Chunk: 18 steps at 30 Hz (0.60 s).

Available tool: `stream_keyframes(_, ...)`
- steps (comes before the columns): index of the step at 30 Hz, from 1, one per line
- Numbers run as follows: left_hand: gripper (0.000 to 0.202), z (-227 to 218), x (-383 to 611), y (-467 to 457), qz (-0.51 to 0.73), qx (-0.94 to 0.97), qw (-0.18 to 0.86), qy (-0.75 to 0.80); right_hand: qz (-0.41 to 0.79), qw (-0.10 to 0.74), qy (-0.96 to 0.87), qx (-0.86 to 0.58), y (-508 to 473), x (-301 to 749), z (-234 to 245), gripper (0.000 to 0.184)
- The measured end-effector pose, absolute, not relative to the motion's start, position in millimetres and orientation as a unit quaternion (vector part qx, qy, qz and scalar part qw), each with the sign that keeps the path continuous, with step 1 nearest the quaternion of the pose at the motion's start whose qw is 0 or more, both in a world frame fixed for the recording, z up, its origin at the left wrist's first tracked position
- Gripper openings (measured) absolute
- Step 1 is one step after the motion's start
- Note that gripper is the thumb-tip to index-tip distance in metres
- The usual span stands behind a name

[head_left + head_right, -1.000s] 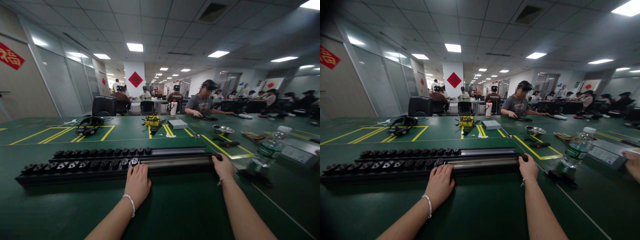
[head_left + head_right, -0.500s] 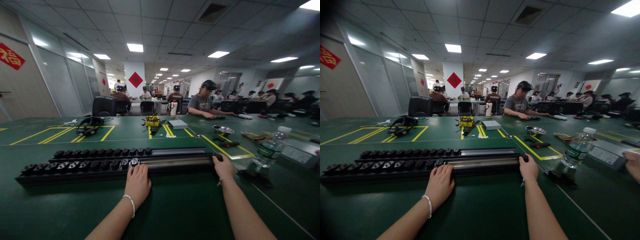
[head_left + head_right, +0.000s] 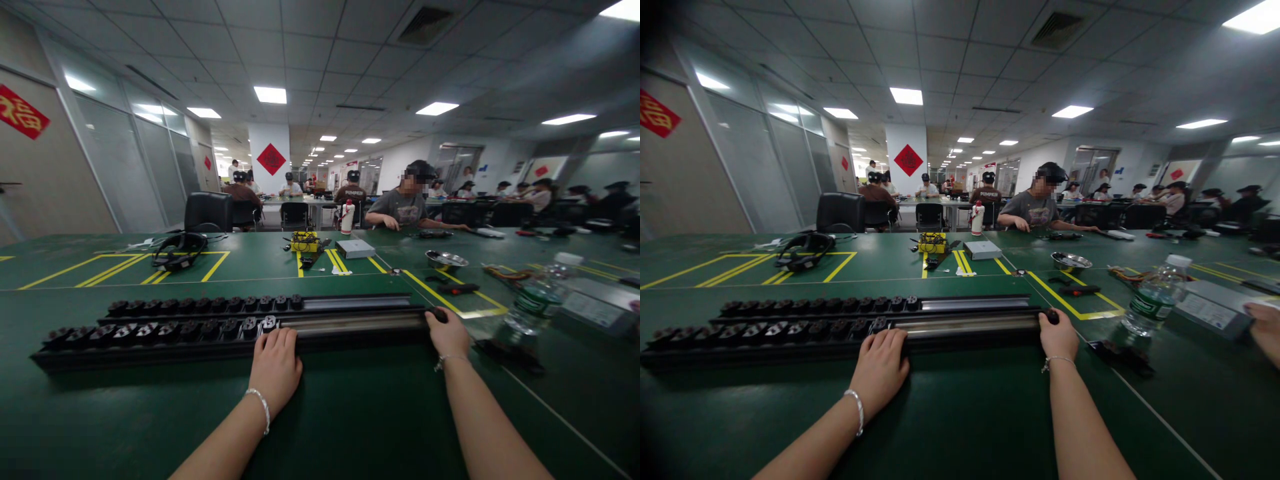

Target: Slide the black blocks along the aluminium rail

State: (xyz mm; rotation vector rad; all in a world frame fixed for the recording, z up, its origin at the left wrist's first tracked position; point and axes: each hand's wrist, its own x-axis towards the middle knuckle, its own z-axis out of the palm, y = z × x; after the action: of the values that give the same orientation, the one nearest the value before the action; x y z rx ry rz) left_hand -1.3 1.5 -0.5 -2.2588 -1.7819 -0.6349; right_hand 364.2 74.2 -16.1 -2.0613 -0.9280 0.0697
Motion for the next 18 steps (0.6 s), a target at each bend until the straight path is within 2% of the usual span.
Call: stream_keyframes(18,0.034,1.3,-0.3,1.2,-0.211,-0.76,0.089,-0.608,0.029,0.427,-0.366,-0.827,72.2,363.6,-13.5,0.044)
